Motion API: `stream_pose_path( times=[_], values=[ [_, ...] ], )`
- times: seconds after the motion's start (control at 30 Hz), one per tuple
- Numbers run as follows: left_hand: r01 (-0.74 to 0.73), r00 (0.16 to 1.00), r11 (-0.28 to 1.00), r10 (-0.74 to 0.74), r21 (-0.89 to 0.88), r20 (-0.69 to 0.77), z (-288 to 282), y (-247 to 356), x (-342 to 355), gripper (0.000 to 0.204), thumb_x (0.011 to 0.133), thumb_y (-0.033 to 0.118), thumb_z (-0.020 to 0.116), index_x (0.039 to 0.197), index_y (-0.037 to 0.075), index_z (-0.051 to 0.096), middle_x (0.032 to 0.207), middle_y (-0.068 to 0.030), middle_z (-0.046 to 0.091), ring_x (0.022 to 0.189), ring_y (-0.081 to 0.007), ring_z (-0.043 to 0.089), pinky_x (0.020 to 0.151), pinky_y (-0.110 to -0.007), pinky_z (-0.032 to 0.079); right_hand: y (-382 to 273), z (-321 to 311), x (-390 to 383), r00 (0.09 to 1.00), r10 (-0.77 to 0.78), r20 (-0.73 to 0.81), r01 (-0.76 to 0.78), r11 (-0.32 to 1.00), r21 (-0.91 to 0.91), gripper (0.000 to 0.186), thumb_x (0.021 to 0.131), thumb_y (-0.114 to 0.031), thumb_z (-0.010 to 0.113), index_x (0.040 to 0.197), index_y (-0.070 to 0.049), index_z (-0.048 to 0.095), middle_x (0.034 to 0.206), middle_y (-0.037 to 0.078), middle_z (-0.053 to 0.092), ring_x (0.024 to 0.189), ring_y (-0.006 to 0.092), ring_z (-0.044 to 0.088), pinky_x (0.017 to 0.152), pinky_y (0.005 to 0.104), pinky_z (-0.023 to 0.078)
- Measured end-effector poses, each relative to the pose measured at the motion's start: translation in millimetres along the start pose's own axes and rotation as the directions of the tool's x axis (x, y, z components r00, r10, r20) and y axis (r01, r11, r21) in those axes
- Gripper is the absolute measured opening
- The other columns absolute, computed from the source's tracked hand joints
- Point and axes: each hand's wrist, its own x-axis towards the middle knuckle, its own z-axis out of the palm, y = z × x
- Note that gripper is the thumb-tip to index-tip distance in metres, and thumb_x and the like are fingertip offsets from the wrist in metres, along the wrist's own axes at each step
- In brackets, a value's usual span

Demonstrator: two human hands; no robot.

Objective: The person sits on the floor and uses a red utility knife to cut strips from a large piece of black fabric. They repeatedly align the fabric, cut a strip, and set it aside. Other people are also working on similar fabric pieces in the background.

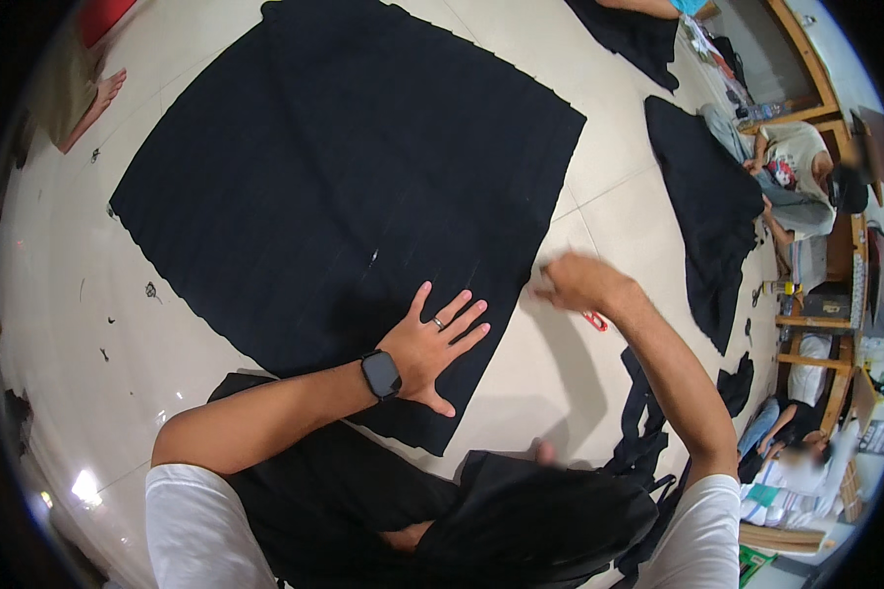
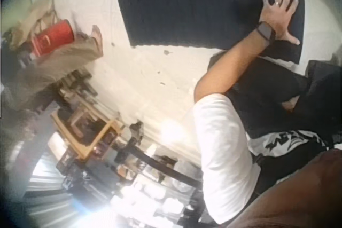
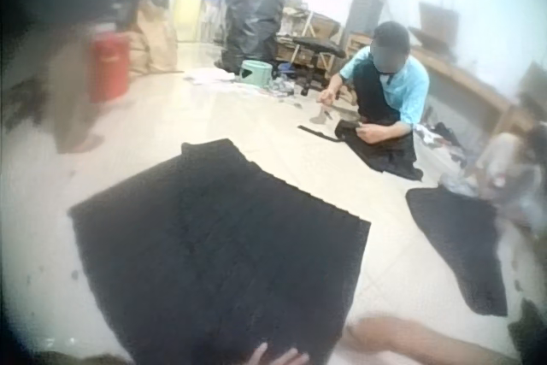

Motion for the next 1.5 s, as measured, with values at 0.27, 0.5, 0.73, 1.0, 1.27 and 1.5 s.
stream_pose_path(
  times=[0.27,0.5,0.73,1.0,1.27,1.5],
  values=[
    [0.010,0.999,0.999,-0.011,0.037,0.045,-2,1,-2,0.130,0.066,0.091,0.064,0.163,0.014,0.027,0.172,-0.0153,0.015,0.160,-0.0349,0.008,0.118,-0.074,0.010,-2,40,22,0.881,0.085,-0.466,0.262,0.731,0.630,0.027,0.099,-0.020,0.068,0.103,0.005,0.076,0.088,0.021,0.074,0.088,0.0248,0.072,0.082,0.0379,0.055],
    [-0.024,0.984,0.998,0.014,0.052,0.180,-11,-3,4,0.139,0.057,0.088,0.074,0.164,0.013,0.025,0.173,-0.0153,0.012,0.160,-0.0350,0.006,0.119,-0.073,0.010,24,62,21,0.857,-0.105,-0.505,0.211,0.965,0.156,0.048,0.097,-0.042,0.066,0.071,-0.002,0.068,0.068,0.018,0.066,0.067,0.0378,0.065,0.066,0.0458,0.052],
    [-0.047,0.997,0.999,0.045,0.022,0.067,-1,-4,2,0.145,0.045,0.090,0.078,0.160,0.012,0.036,0.170,-0.0169,0.023,0.158,-0.0376,0.018,0.118,-0.074,0.011,51,58,54,0.796,-0.222,-0.563,0.292,0.956,0.036,0.056,0.092,-0.048,0.072,0.062,-0.002,0.064,0.059,0.016,0.060,0.055,0.0339,0.060,0.057,0.0419,0.048],
    [-0.046,0.998,0.999,0.046,0.023,-0.037,13,-5,5,0.141,0.040,0.094,0.075,0.152,0.012,0.051,0.166,-0.0171,0.034,0.155,-0.0378,0.027,0.116,-0.077,0.007,97,48,67,0.793,-0.112,-0.599,0.198,0.977,0.079,0.057,0.090,-0.052,0.073,0.065,-0.002,0.066,0.058,0.016,0.058,0.055,0.0319,0.059,0.059,0.0424,0.047],
    [-0.038,0.999,0.998,0.036,0.046,0.027,11,-5,7,0.141,0.042,0.094,0.074,0.155,0.014,0.047,0.167,-0.0166,0.031,0.156,-0.0379,0.025,0.115,-0.078,0.013,159,39,81,0.805,0.037,-0.592,0.043,0.992,0.121,0.056,0.092,-0.054,0.072,0.076,0.000,0.073,0.062,0.018,0.063,0.060,0.0348,0.064,0.064,0.0456,0.049],
    [-0.051,0.987,0.999,0.053,-0.021,0.152,4,-1,4,0.146,0.045,0.087,0.081,0.162,0.014,0.032,0.172,-0.0169,0.015,0.158,-0.0375,0.013,0.114,-0.078,0.019,261,13,26,0.627,0.445,-0.640,-0.276,0.894,0.352,0.059,0.098,-0.048,0.068,0.072,0.005,0.069,0.058,0.015,0.057,0.053,0.0212,0.051,0.057,0.0409,0.045]
  ],
)
